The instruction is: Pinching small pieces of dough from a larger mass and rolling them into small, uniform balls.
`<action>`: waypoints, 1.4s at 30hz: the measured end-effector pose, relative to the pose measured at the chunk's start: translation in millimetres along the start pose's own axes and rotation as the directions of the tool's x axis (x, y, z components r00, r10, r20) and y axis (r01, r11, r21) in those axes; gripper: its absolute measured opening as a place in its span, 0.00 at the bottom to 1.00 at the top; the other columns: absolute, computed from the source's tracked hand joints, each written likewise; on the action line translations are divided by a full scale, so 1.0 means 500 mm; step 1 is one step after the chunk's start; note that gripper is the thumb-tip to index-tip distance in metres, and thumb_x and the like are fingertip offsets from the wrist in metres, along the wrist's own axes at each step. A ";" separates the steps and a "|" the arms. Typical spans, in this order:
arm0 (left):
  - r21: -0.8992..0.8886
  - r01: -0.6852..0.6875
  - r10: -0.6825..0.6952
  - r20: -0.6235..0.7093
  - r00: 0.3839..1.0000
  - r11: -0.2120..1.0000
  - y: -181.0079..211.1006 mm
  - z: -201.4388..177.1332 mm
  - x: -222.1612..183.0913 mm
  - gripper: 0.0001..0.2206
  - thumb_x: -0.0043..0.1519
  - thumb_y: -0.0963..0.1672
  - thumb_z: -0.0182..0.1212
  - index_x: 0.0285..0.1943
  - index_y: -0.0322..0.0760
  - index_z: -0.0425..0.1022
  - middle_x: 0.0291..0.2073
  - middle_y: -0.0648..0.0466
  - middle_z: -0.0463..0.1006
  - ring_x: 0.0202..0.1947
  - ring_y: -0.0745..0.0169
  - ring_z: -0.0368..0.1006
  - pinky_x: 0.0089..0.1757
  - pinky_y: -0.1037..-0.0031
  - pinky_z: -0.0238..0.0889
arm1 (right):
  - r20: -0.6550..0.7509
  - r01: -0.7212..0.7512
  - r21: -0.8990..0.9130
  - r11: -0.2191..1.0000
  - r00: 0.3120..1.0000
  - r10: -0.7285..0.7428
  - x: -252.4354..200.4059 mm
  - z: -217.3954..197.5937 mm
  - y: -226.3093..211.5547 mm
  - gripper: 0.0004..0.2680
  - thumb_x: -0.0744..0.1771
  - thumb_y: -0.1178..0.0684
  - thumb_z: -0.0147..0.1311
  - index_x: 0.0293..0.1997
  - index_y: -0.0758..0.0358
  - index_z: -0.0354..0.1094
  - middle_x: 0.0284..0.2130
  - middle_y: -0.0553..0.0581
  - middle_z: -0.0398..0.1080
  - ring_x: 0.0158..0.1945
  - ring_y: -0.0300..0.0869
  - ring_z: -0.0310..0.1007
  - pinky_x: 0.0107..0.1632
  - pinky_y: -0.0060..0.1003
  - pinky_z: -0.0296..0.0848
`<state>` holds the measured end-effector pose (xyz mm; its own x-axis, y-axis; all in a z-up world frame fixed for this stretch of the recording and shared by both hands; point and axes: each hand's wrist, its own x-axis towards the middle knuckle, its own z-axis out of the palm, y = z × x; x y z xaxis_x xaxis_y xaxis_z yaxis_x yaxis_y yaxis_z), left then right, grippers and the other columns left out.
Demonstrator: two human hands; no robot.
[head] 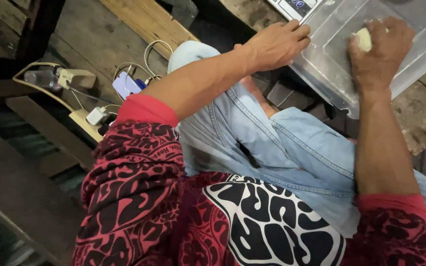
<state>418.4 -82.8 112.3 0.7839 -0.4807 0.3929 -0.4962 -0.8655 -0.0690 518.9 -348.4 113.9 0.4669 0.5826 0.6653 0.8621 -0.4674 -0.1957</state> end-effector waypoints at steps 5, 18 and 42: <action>-0.012 -0.021 0.022 0.086 0.996 1.000 -0.007 0.023 -0.004 0.21 0.53 0.51 0.74 0.48 0.38 0.73 0.48 0.54 0.66 0.47 0.56 0.64 0.42 0.70 0.70 | -0.014 -0.052 0.107 0.993 0.998 0.054 0.002 0.003 0.008 0.12 0.65 0.66 0.73 0.53 0.75 0.77 0.47 0.66 0.68 0.50 0.56 0.65 0.54 0.46 0.66; 0.002 -0.013 0.013 -0.047 0.999 1.000 0.001 0.066 0.029 0.07 0.62 0.43 0.55 0.43 0.36 0.74 0.44 0.51 0.66 0.40 0.57 0.66 0.39 0.72 0.67 | 0.195 -0.037 -0.218 0.975 0.978 0.081 -0.013 -0.010 0.037 0.18 0.64 0.51 0.74 0.58 0.67 0.81 0.48 0.65 0.71 0.45 0.56 0.66 0.46 0.46 0.69; 0.165 0.297 -0.284 -0.099 0.954 0.940 0.118 0.100 0.064 0.09 0.55 0.46 0.63 0.29 0.36 0.82 0.44 0.38 0.69 0.41 0.35 0.69 0.33 0.61 0.63 | 0.317 -0.390 -0.524 0.757 0.736 0.598 -0.082 -0.103 -0.178 0.21 0.64 0.40 0.62 0.61 0.59 0.70 0.56 0.61 0.71 0.46 0.59 0.78 0.41 0.56 0.79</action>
<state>433.0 -156.5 75.0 0.8515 -0.1988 0.4852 -0.1721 -0.9800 -0.0996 413.0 -364.8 141.2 0.9219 0.3597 0.1441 0.3674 -0.9296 -0.0298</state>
